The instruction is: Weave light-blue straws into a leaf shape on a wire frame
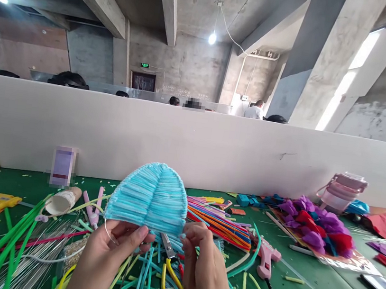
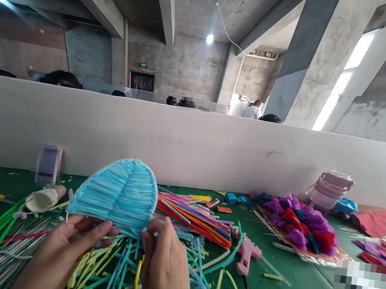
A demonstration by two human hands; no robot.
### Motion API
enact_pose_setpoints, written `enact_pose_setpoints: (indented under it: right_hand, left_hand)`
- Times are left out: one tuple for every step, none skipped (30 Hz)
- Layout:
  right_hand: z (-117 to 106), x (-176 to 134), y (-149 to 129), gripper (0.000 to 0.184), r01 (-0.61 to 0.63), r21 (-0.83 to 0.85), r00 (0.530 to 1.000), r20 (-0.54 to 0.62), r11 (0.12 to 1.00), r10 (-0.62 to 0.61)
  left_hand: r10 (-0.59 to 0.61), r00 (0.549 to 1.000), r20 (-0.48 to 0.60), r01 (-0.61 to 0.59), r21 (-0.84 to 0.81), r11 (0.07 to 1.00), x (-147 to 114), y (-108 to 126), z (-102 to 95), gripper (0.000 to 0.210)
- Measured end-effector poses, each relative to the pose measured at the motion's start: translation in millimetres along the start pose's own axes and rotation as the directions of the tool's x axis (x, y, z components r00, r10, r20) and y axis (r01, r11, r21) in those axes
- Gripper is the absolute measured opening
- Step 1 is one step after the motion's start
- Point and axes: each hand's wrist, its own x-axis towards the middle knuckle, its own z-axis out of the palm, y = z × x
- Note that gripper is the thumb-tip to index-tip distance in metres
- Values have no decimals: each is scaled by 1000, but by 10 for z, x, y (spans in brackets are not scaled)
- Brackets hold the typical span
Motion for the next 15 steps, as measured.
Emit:
enact_pose_setpoints:
  right_hand:
    - [17, -12, 7, 10, -39, 66, 999, -8, 997, 40]
    - [30, -19, 12, 8, -84, 131, 996, 8, 988, 83]
    - [40, -20, 14, 8, -146, 201, 989, 47, 969, 140]
    - [45, -12, 15, 12, -233, 279, 972, 107, 932, 211]
    - [48, 3, 15, 19, -336, 362, 941, 170, 870, 293]
    - [48, 24, 14, 27, -442, 441, 897, 231, 781, 377]
    - [49, 49, 13, 34, -537, 508, 843, 294, 673, 451]
    - [49, 74, 13, 39, -612, 556, 787, 359, 562, 501]
    - [51, 97, 13, 42, -668, 584, 736, 423, 462, 529]
    - [53, 116, 13, 43, -707, 594, 695, 480, 384, 536]
    - [56, 128, 13, 42, -731, 597, 666, 522, 330, 532]
    - [58, 135, 14, 42, -747, 597, 647, 551, 293, 526]
    - [60, 136, 16, 42, -753, 601, 636, 562, 266, 528]
    - [61, 132, 19, 42, -755, 606, 629, 561, 250, 539]
    - [61, 127, 24, 42, -754, 610, 625, 552, 245, 551]
  left_hand:
    - [5, 1000, -18, -5, -15, 1000, 5, 3, 7, 37]
    - [14, 999, -30, -14, -22, 1000, 10, 5, 13, 37]
    - [28, 999, -36, -29, -18, 999, 13, 5, 19, 38]
    - [46, 998, -39, -47, -5, 999, 17, 3, 22, 38]
    - [66, 997, -40, -66, 14, 998, 20, -1, 22, 38]
    - [84, 996, -40, -83, 34, 996, 25, -5, 18, 38]
    - [99, 994, -39, -97, 53, 994, 29, -9, 12, 38]
    - [104, 994, -32, -102, 68, 992, 34, -13, 3, 39]
    - [103, 994, -23, -101, 80, 992, 39, -17, -8, 39]
    - [97, 995, -11, -96, 88, 992, 44, -21, -20, 39]
    - [90, 996, 0, -89, 94, 992, 48, -25, -32, 39]
    - [85, 996, 7, -86, 100, 991, 52, -30, -42, 38]
    - [84, 996, 9, -85, 108, 991, 55, -35, -52, 37]
    - [82, 997, 11, -83, 118, 990, 59, -41, -60, 36]
    - [78, 997, 18, -80, 127, 989, 62, -46, -67, 35]
